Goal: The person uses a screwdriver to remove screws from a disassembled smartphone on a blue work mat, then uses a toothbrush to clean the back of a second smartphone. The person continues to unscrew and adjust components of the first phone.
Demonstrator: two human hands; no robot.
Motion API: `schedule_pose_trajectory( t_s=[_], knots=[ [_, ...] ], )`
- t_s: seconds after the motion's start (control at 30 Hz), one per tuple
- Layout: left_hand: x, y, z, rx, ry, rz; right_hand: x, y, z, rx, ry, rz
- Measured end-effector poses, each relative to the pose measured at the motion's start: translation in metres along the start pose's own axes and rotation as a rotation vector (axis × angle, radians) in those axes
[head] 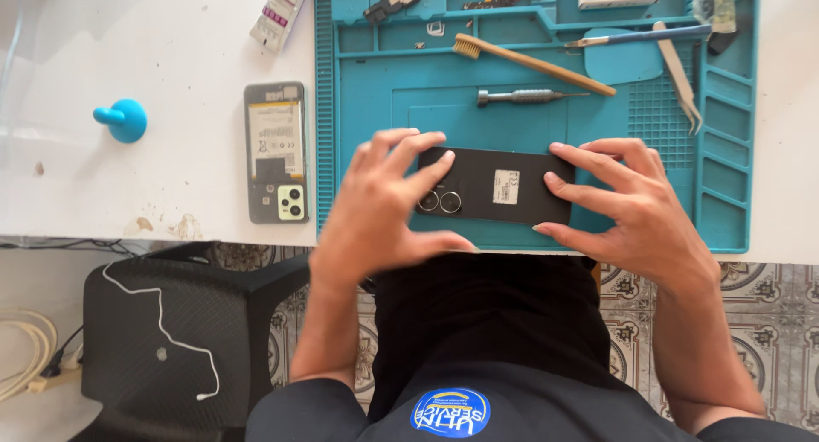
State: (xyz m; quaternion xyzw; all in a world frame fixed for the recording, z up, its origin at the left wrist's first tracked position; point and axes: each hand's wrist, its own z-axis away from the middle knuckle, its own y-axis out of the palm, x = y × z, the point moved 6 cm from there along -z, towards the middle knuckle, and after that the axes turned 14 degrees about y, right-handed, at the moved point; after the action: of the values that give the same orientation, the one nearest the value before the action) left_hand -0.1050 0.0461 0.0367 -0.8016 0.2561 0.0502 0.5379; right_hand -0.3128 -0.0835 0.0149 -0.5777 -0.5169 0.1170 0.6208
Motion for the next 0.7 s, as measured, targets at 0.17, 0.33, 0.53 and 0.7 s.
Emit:
schedule_pose_trajectory(
  t_s=[0.17, 0.33, 0.53, 0.7],
  knots=[
    [-0.018, 0.023, 0.001, -0.041, -0.079, -0.080, -0.002, -0.002, -0.001, 0.086, -0.007, 0.030],
    [-0.004, 0.023, 0.004, -0.112, -0.115, 0.082, 0.003, -0.014, -0.015, 0.130, 0.003, -0.060],
    [-0.009, 0.020, 0.002, -0.118, -0.121, 0.052, 0.000, -0.020, -0.045, -0.042, 0.037, 0.142],
    [-0.007, 0.023, 0.004, -0.142, -0.128, 0.021, -0.016, -0.010, -0.064, -0.001, 0.035, 0.346]
  ],
)
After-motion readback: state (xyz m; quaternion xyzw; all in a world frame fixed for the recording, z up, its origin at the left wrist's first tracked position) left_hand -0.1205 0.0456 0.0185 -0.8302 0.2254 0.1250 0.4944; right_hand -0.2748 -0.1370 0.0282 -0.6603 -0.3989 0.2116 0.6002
